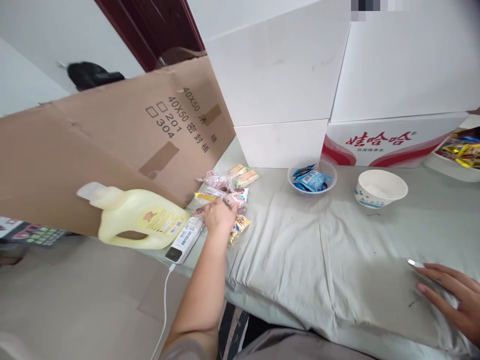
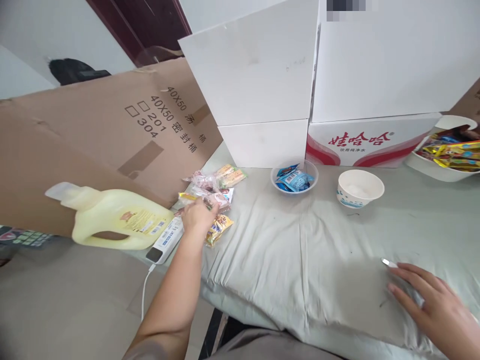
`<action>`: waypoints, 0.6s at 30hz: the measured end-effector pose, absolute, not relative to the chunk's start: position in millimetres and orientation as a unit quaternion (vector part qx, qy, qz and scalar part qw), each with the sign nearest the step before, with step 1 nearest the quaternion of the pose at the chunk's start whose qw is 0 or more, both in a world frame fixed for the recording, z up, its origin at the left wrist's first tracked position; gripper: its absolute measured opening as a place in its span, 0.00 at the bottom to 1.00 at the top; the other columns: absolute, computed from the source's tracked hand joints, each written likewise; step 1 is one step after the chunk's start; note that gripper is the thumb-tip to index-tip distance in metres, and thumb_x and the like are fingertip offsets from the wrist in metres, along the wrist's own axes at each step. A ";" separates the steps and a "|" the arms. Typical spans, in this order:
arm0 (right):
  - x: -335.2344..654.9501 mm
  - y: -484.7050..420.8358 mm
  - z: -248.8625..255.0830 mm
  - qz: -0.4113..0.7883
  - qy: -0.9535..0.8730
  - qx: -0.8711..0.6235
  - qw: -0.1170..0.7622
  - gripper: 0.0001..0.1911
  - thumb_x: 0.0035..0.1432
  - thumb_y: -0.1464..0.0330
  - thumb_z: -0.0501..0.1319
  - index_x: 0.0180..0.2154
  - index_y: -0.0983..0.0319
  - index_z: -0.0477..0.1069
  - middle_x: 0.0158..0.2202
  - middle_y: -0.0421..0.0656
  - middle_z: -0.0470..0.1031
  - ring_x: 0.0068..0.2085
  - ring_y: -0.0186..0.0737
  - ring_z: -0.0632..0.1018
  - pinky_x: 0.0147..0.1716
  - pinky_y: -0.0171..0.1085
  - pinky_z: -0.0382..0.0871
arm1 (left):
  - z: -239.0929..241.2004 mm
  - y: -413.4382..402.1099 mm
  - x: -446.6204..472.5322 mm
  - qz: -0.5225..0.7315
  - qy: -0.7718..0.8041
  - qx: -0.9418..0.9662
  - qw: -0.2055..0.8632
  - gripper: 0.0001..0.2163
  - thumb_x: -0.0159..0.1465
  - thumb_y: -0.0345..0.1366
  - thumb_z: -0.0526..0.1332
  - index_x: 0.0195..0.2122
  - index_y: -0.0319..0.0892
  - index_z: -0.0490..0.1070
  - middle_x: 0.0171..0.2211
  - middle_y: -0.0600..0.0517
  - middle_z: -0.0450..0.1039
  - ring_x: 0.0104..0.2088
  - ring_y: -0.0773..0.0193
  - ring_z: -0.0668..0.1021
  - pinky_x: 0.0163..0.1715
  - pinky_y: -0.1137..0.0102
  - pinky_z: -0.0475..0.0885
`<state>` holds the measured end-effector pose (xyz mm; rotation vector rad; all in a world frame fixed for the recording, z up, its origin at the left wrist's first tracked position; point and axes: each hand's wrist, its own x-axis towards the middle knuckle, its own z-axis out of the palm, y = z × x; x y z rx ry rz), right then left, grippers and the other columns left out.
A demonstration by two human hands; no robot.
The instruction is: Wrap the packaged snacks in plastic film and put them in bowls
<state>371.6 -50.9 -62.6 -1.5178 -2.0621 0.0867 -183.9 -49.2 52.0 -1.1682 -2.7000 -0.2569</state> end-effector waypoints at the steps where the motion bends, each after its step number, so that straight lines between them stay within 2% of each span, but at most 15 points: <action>1: 367.6 -55.4 -65.0 0.017 -0.786 -0.557 0.267 0.28 0.52 0.38 0.49 0.38 0.47 0.75 0.42 0.52 0.78 0.40 0.53 0.79 0.38 0.52 0.70 | 49.0 -45.5 -173.9 -0.093 -0.887 -0.437 0.118 0.19 0.59 0.43 0.62 0.47 0.36 0.71 0.42 0.35 0.75 0.48 0.39 0.73 0.47 0.51 0.66; 3: 357.0 -62.8 -63.8 -0.029 -0.799 -0.555 0.230 0.25 0.58 0.44 0.48 0.42 0.49 0.73 0.44 0.52 0.76 0.41 0.56 0.78 0.38 0.55 0.69 | 37.0 -41.4 -141.7 -0.142 -0.800 -0.558 0.171 0.12 0.61 0.34 0.61 0.45 0.40 0.73 0.42 0.39 0.75 0.46 0.46 0.74 0.46 0.55 0.66; 5: 345.6 -67.7 -57.8 -0.058 -0.787 -0.579 0.205 0.22 0.61 0.49 0.47 0.43 0.53 0.73 0.45 0.52 0.75 0.44 0.57 0.76 0.39 0.54 0.69 | 19.1 -43.5 -97.6 -0.213 -0.665 -0.691 0.186 0.09 0.62 0.30 0.59 0.43 0.42 0.73 0.41 0.43 0.75 0.44 0.52 0.74 0.46 0.59 0.67; 7: 337.2 -69.4 -51.9 -0.053 -0.785 -0.587 0.190 0.20 0.63 0.54 0.48 0.44 0.56 0.72 0.46 0.51 0.75 0.45 0.56 0.76 0.41 0.52 0.69 | -0.2 -53.0 -49.8 -0.274 -0.520 -0.791 0.173 0.09 0.64 0.28 0.57 0.43 0.45 0.73 0.39 0.48 0.75 0.42 0.58 0.74 0.48 0.60 0.65; 10: 333.4 -67.1 -47.9 -0.055 -0.767 -0.612 0.186 0.18 0.64 0.59 0.49 0.48 0.59 0.70 0.44 0.50 0.76 0.46 0.54 0.75 0.42 0.51 0.69 | -21.4 -74.6 5.0 -0.305 -0.372 -0.868 0.127 0.11 0.65 0.31 0.58 0.47 0.45 0.72 0.39 0.49 0.74 0.42 0.60 0.73 0.50 0.60 0.66; 13: 329.7 -63.0 -41.9 -0.050 -0.757 -0.623 0.188 0.15 0.64 0.65 0.49 0.44 0.60 0.72 0.41 0.49 0.77 0.44 0.52 0.76 0.42 0.51 0.69 | -28.4 -87.8 22.2 -0.325 -0.315 -0.889 0.073 0.10 0.63 0.35 0.61 0.45 0.44 0.72 0.40 0.48 0.75 0.43 0.59 0.74 0.50 0.59 0.68; 15: 316.7 -61.2 -31.1 -0.014 -0.772 -0.597 0.216 0.13 0.65 0.67 0.49 0.42 0.59 0.72 0.39 0.48 0.77 0.42 0.49 0.76 0.42 0.48 0.71 | -28.1 -88.0 18.4 -0.343 -0.306 -0.887 0.041 0.07 0.63 0.33 0.61 0.42 0.42 0.73 0.39 0.48 0.75 0.44 0.59 0.74 0.50 0.60 0.69; 18: 275.8 -61.6 -6.1 0.062 -0.800 -0.519 0.293 0.13 0.66 0.68 0.50 0.47 0.58 0.70 0.43 0.47 0.75 0.43 0.43 0.77 0.42 0.42 0.73 | -26.3 -84.0 10.0 -0.368 -0.295 -0.881 0.026 0.06 0.62 0.29 0.60 0.40 0.41 0.73 0.38 0.49 0.76 0.44 0.59 0.75 0.48 0.61 0.72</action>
